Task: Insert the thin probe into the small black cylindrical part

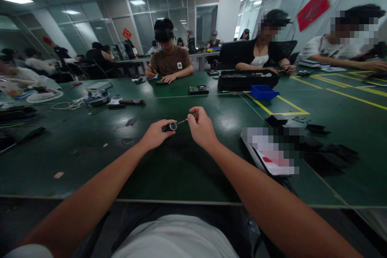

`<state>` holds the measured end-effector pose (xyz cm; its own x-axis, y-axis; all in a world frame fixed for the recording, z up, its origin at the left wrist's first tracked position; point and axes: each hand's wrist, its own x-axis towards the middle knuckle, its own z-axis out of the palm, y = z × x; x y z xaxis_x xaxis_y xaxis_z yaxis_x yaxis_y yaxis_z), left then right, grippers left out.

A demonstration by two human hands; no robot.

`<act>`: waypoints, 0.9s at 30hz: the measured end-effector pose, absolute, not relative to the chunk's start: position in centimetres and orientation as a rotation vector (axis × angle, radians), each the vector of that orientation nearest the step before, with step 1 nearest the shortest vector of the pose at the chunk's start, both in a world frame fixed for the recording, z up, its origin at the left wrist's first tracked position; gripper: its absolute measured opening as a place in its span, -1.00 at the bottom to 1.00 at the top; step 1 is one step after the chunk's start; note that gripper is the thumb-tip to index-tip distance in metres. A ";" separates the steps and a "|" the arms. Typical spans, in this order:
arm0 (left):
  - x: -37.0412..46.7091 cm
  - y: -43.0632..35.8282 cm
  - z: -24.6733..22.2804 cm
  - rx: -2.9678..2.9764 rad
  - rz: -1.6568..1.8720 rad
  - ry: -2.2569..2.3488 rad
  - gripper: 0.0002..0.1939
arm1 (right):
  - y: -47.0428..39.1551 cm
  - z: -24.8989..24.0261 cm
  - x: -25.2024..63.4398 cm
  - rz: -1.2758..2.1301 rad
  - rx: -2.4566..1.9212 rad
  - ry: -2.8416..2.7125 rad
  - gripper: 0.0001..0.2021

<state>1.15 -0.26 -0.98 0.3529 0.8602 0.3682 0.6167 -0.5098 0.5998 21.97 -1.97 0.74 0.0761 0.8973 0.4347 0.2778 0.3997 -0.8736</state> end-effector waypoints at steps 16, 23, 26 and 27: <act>1.4 -0.4 -0.3 2.281 0.989 1.274 -0.57 | -0.9 0.3 22.0 0.947 -0.985 -1.083 -0.78; 1.3 -0.3 -0.6 2.303 0.979 1.277 -0.56 | -1.4 0.4 22.0 0.812 -1.017 -1.286 -0.74; 1.3 -0.3 -0.6 2.313 0.962 1.281 -0.57 | -1.9 1.0 22.2 0.722 -1.071 -1.371 -0.71; 1.2 -0.3 -0.6 2.315 0.959 1.284 -0.57 | -2.1 1.2 22.3 0.669 -1.124 -1.411 -0.69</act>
<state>1.24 -0.31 -0.64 0.3693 0.8391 0.3994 0.6210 -0.5426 0.5657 22.29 -2.08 1.23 0.1137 0.9027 0.4150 0.2504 0.3782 -0.8912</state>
